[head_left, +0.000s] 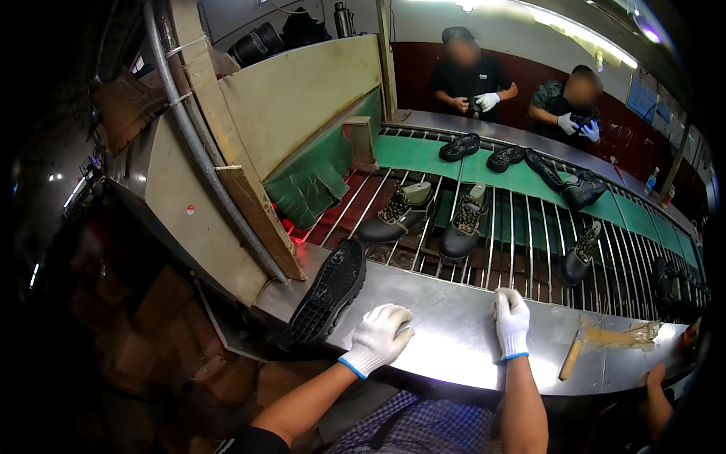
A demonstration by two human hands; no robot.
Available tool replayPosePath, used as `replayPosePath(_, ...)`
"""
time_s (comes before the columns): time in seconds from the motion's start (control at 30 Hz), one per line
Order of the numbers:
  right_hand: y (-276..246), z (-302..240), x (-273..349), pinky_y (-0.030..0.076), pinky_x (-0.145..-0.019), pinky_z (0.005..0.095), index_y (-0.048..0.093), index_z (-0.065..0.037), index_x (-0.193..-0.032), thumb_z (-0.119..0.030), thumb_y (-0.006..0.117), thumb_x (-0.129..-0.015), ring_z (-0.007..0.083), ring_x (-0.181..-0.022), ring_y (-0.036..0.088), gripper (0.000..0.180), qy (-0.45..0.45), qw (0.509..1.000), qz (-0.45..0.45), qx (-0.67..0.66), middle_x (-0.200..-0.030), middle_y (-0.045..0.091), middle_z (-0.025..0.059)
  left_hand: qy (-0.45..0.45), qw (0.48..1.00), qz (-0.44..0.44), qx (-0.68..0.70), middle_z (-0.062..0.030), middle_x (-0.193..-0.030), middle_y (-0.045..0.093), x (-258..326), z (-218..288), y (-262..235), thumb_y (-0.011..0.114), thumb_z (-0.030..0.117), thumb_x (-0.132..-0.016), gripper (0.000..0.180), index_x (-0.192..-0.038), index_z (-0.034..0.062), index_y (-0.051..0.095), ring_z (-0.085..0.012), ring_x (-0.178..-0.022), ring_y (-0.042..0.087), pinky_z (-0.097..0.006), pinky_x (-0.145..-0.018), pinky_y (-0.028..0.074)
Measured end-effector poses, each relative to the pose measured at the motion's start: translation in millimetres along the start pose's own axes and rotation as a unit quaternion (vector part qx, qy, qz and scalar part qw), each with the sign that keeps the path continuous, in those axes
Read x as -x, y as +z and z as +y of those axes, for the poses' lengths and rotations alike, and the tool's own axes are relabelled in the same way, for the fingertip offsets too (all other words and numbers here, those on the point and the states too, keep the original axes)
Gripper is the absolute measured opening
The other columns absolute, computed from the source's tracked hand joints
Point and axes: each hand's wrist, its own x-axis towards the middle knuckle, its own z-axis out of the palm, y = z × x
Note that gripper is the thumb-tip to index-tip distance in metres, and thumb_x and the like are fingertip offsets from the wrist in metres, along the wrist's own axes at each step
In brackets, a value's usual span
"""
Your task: The person picks up shoes from a conveyor belt, wipes the soles and edges with a small brush, and places them back onto the belt.
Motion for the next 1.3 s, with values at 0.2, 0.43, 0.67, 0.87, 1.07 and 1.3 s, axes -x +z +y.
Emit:
replayPosePath(0.2,4.2,29.3,-40.2,0.056,-0.079,0.0308,0.077,-0.001,-0.116,-0.022,0.068,-0.108,0.0136,-0.085,0.069,0.025,-0.025,0.999,0.019,0.019,-0.094,0.076,0.0080,0.002,1.000,-0.022,-0.003,-0.0117,-0.120,0.076,-3.9,-0.8,-0.6,0.080,0.028,-0.089,0.033,-0.116,0.0088,0.077,-0.0331,-0.118,0.072,-0.046,-0.102,0.056)
replayPosePath(0.43,7.2,12.9,-52.7,0.051,-0.072,0.0269,0.075,0.000,-0.118,-0.018,0.066,-0.110,0.0090,-0.080,0.061,0.022,0.000,1.000,-0.015,-0.027,-0.091,0.071,0.0021,-0.118,0.988,-0.044,0.088,-0.0196,-0.136,0.073,-141.8,-60.1,-58.4,0.075,0.031,-0.098,0.049,-0.138,0.0027,0.070,-0.0325,-0.128,0.070,-0.042,-0.112,0.054)
replayPosePath(0.67,8.6,3.8,-47.6,0.043,-0.060,0.0226,0.076,-0.002,-0.116,-0.017,0.065,-0.109,0.0042,-0.067,0.053,0.020,-0.001,0.999,-0.014,-0.044,-0.083,0.065,-0.0020,-0.284,0.948,-0.146,0.012,-0.0202,-0.131,0.078,-274.1,-217.7,-106.6,0.066,0.046,-0.102,0.056,-0.132,0.0001,0.076,-0.0308,-0.123,0.072,-0.040,-0.111,0.052)
replayPosePath(0.87,11.3,11.5,-49.7,0.044,-0.060,0.0230,0.075,0.001,-0.115,-0.012,0.064,-0.108,0.0053,-0.067,0.053,0.019,0.003,1.000,0.001,-0.025,-0.088,0.068,0.0017,-0.495,0.842,0.150,-0.154,-0.0313,-0.156,0.057,-301.6,-331.7,-128.1,0.059,0.065,-0.099,0.089,-0.150,-0.0065,0.060,-0.0411,-0.148,0.056,-0.047,-0.123,0.044)
replayPosePath(1.07,19.5,0.9,-46.8,0.045,-0.057,0.0243,0.074,0.005,-0.114,-0.009,0.062,-0.106,0.0066,-0.067,0.055,0.020,0.027,0.999,-0.010,-0.020,-0.089,0.067,0.0037,-0.593,0.722,0.344,0.092,-0.0263,-0.161,0.056,-268.5,-440.9,-88.6,0.074,0.067,-0.089,0.097,-0.152,-0.0052,0.058,-0.0350,-0.151,0.053,-0.045,-0.127,0.040)
replayPosePath(1.3,23.1,7.4,-44.8,0.042,-0.055,0.0219,0.072,0.001,-0.117,-0.015,0.061,-0.110,0.0059,-0.065,0.053,0.020,0.045,0.999,-0.007,0.010,-0.084,0.062,0.0017,-0.611,0.629,0.473,0.084,-0.0202,-0.182,0.002,-318.0,-357.3,-17.8,0.100,0.058,-0.065,0.157,-0.176,0.0068,0.001,-0.0431,-0.166,0.020,-0.059,-0.132,0.029)
